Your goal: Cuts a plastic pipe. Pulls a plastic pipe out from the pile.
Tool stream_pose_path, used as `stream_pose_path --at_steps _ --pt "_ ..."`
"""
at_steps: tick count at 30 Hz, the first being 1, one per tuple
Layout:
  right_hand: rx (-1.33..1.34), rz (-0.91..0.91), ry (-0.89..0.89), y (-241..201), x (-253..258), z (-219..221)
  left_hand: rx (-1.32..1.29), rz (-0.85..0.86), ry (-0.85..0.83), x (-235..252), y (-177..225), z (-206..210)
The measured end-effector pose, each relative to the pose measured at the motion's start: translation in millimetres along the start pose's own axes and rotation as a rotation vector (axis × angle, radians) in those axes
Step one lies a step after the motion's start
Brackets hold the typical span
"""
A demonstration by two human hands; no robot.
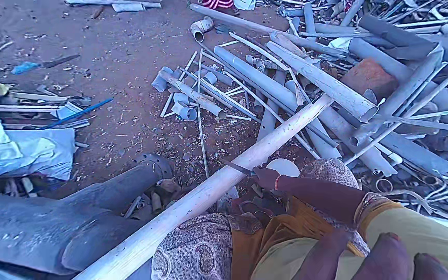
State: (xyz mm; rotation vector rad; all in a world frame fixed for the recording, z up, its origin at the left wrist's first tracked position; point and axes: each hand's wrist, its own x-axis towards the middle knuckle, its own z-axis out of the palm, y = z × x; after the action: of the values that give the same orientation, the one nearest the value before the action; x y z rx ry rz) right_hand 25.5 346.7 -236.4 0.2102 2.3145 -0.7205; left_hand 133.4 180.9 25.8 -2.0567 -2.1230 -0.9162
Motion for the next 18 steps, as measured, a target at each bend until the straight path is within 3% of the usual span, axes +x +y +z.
stream_pose_path --at_steps 1,3,4,5,7,8,10,15,18 --pt "-0.061 0.048 0.005 -8 -6 -2 0.200 -0.066 -0.116 18 -10 18" --pt "-0.036 0.277 0.091 1 -17 -29 0.306 -0.449 -0.637 46 -57 22" --pt "-0.020 0.295 0.315 33 -5 -35 0.307 -0.674 -0.757 50 -90 17" --pt "0.028 0.351 0.332 59 5 -53 0.330 -0.877 -0.719 37 -123 12" --pt "0.153 0.553 0.288 93 11 -84 0.372 -1.150 -0.487 -12 -174 3" --pt "0.170 0.621 0.298 99 9 -90 0.386 -1.274 -0.464 -34 -190 -1" --pt "0.112 0.601 0.286 85 7 -80 0.354 -1.464 -0.593 -71 -213 0" --pt "-0.221 0.129 0.064 6 -9 -10 0.151 -1.454 -0.728 -108 -238 72" --pt "-0.269 0.248 0.139 26 6 -35 0.234 -1.411 -0.820 -113 -241 116"
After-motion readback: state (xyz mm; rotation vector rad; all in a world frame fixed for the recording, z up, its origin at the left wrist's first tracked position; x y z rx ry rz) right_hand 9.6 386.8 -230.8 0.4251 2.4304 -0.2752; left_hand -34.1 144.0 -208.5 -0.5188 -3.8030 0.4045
